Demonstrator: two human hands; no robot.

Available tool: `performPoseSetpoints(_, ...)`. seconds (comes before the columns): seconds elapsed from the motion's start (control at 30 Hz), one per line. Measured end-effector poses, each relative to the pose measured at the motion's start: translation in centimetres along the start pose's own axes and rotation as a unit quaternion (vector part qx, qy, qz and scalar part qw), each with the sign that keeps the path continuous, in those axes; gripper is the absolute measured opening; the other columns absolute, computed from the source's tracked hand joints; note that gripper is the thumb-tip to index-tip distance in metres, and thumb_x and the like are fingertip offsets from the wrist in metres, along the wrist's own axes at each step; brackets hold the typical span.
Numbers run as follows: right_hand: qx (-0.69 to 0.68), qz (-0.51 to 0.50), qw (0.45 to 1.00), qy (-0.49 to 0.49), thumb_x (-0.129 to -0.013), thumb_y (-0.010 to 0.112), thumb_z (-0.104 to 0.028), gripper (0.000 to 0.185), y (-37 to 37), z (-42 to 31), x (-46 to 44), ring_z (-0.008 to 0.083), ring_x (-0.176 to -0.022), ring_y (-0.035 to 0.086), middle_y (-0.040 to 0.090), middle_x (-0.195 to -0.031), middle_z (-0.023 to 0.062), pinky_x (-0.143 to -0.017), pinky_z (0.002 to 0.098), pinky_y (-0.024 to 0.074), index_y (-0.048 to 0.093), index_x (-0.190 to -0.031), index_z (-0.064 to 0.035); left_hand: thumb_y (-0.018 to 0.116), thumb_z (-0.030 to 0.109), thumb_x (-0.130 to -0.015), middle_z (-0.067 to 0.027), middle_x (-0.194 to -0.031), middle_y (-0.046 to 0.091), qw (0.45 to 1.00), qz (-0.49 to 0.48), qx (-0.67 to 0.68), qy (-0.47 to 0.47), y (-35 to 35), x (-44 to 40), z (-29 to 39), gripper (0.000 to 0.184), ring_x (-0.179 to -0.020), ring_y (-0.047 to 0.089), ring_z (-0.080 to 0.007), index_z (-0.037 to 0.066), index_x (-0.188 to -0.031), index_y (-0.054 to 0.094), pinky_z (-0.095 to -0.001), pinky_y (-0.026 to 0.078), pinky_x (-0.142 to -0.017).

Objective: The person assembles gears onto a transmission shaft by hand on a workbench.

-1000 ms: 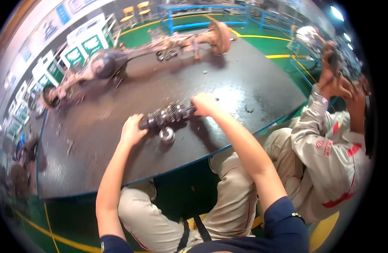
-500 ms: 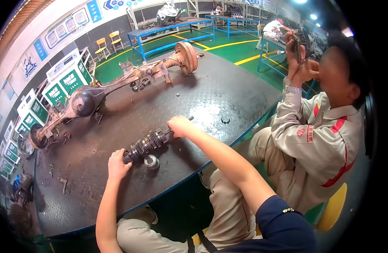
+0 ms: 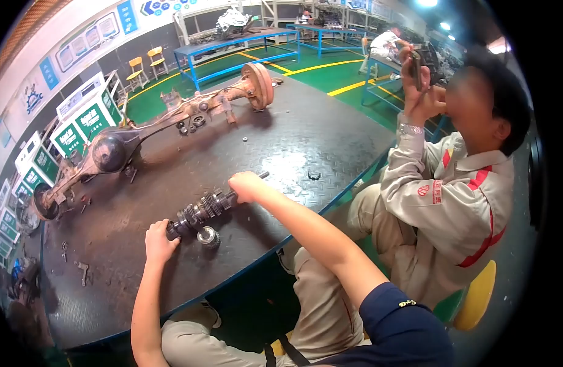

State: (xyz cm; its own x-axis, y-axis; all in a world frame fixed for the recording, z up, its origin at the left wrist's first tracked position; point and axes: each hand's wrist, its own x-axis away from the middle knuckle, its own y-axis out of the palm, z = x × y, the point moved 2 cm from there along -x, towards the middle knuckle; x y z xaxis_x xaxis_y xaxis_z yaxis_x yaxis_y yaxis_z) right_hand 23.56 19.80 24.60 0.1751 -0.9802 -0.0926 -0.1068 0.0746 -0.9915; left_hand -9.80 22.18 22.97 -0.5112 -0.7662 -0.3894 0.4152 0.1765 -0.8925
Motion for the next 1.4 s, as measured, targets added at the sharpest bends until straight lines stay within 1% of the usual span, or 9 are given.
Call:
performPoseSetpoints(0.3, -0.013, 0.049, 0.998, -0.028, -0.067, 0.074, -0.012, 0.013, 1.0, -2.1, -0.6, 0.0331, -0.085, 0.072, 0.073, -0.084, 0.0161, -0.076, 0.042, 0.0583, 0.073, -0.079, -0.0057, 0.084, 0.011, -0.059, -0.0166, -0.106, 0.065, 1.0, 0.005, 0.007, 0.029, 0.5, -1.5, 1.3, 0.059, -0.102, 0.061, -0.037, 0.001, -0.113, 0.063, -0.0447, 0.05, -0.09)
performPoseSetpoints(0.5, -0.033, 0.018, 0.999, -0.007, -0.063, 0.08, -0.019, 0.024, 1.3, -0.3, -0.7, 0.0334, -0.085, 0.072, 0.074, -0.087, 0.0163, -0.076, 0.0421, 0.0587, 0.074, -0.082, -0.0051, 0.082, 0.009, -0.059, -0.0172, -0.105, 0.065, 0.998, 0.025, -0.007, 0.058, 1.0, -1.9, 1.5, 0.059, -0.102, 0.061, -0.0384, -0.001, -0.114, 0.062, -0.0454, 0.05, -0.091)
performPoseSetpoints(0.6, -0.079, -0.033, 0.996, 0.033, -0.063, 0.08, -0.024, 0.031, 0.3, 1.3, 0.3, 0.0375, -0.086, 0.07, 0.072, -0.087, 0.0176, -0.074, 0.0455, 0.0577, 0.072, -0.084, -0.0019, 0.08, 0.008, -0.059, -0.0194, -0.108, 0.065, 0.998, 0.021, 0.006, 0.05, 1.5, -1.6, 0.6, 0.062, -0.104, 0.06, -0.0391, -0.003, -0.117, 0.061, -0.0457, 0.049, -0.093)
performPoseSetpoints(0.73, -0.042, 0.007, 0.999, 0.03, -0.064, 0.078, -0.022, 0.027, 0.8, 1.1, 0.1, 0.0372, -0.086, 0.07, 0.072, -0.087, 0.0187, -0.076, 0.045, 0.0577, 0.072, -0.081, -0.0017, 0.079, 0.011, -0.062, -0.0209, -0.117, 0.064, 0.999, -0.003, -0.011, 0.042, 1.8, -2.1, 0.7, 0.064, -0.11, 0.059, -0.0384, -0.004, -0.121, 0.061, -0.044, 0.048, -0.097)
performPoseSetpoints(0.77, -0.05, 0.016, 0.998, 0.035, -0.064, 0.078, -0.022, 0.025, 1.0, 0.8, -0.1, 0.037, -0.086, 0.07, 0.072, -0.085, 0.0177, -0.076, 0.0451, 0.0579, 0.072, -0.081, -0.0031, 0.077, 0.011, -0.064, -0.021, -0.117, 0.064, 0.998, 0.029, -0.003, 0.062, 1.8, -1.9, 1.0, 0.061, -0.11, 0.059, -0.0383, -0.004, -0.121, 0.061, -0.0437, 0.049, -0.098)
performPoseSetpoints(0.9, -0.062, -0.034, 0.997, 0.032, -0.066, 0.079, -0.022, 0.036, 1.0, -0.1, -0.8, 0.036, -0.093, 0.07, 0.072, -0.096, 0.0163, -0.08, 0.045, 0.0572, 0.07, -0.096, -0.0059, 0.077, 0.009, -0.063, -0.017, -0.113, 0.066, 1.0, 0.009, 0.01, 0.016, 0.8, -2.1, 2.2, 0.057, -0.108, 0.06, -0.0368, 0.0, -0.117, 0.064, -0.044, 0.049, -0.096)
performPoseSetpoints(1.17, -0.032, -0.04, 0.998, 0.04, -0.065, 0.079, -0.019, 0.033, 0.3, 1.4, -0.1, 0.0367, -0.096, 0.069, 0.071, -0.096, 0.017, -0.081, 0.0457, 0.0566, 0.069, -0.093, -0.0046, 0.079, 0.01, -0.062, -0.0161, -0.113, 0.067, 1.0, 0.002, 0.014, 0.013, 1.0, -2.1, 1.8, 0.056, -0.108, 0.061, -0.0357, 0.001, -0.116, 0.064, -0.0442, 0.049, -0.096)
performPoseSetpoints(1.3, -0.066, 0.011, 0.998, -0.004, -0.069, 0.076, -0.019, 0.021, 0.5, -1.4, -0.1, 0.0356, -0.09, 0.071, 0.073, -0.089, 0.0168, -0.078, 0.0469, 0.0578, 0.073, -0.086, -0.0064, 0.077, 0.015, -0.065, -0.0197, -0.116, 0.066, 0.999, 0.011, 0.011, 0.035, 1.0, -2.0, 1.5, 0.058, -0.114, 0.06, -0.0373, 0.0, -0.119, 0.064, -0.0437, 0.048, -0.1)
performPoseSetpoints(1.4, -0.083, 0.036, 0.996, 0.001, -0.067, 0.077, -0.018, 0.021, 0.3, -1.2, 0.3, 0.0351, -0.087, 0.071, 0.073, -0.086, 0.0175, -0.078, 0.0453, 0.0582, 0.074, -0.084, -0.0055, 0.077, 0.007, -0.063, -0.0195, -0.118, 0.065, 0.999, 0.006, 0.021, 0.033, 2.0, -1.8, -0.1, 0.061, -0.114, 0.059, -0.0367, 0.001, -0.121, 0.063, -0.0438, 0.047, -0.102)
